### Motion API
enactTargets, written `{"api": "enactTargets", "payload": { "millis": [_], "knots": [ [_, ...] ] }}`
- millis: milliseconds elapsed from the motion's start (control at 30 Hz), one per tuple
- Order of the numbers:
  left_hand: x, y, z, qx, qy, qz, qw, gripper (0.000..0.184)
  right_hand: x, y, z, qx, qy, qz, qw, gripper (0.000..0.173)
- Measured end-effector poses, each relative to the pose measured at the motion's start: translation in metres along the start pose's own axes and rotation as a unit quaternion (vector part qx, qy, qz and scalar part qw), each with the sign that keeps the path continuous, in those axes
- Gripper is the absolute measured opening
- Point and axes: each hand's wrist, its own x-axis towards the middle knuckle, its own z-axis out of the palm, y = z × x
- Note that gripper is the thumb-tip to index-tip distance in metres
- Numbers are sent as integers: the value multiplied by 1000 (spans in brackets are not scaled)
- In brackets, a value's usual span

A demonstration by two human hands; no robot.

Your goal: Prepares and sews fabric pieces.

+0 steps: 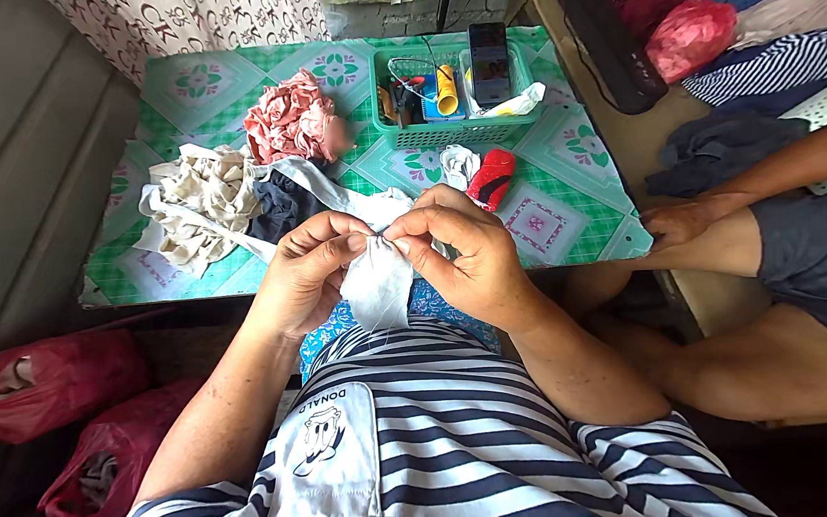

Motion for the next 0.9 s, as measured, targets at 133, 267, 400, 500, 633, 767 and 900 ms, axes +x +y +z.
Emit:
{"api": "enactTargets", "payload": {
  "millis": [133,267,400,500,633,767,900],
  "knots": [
    [0,0,-1,-2,-16,6,1000,8,0,0,0,1,0,-2,1000,11],
    [0,-2,0,10,-14,15,1000,8,0,-1,0,-1,-2,2,1000,11],
    [0,-3,1,21,1,22,1000,8,1,0,1,1,1,2,1000,11],
    [1,-6,2,40,17,46,998,8,2,0,4,1,7,12,1000,12],
    [2,-12,3,99,44,100,989,10,4,-2,8,11,5,21,1000,19],
    [2,-17,2,176,56,161,969,10,3,-3,16,-33,4,-15,999,16],
    [2,-20,-2,225,61,190,954,11,3,0,21,-114,7,-62,992,16]
  ]
}}
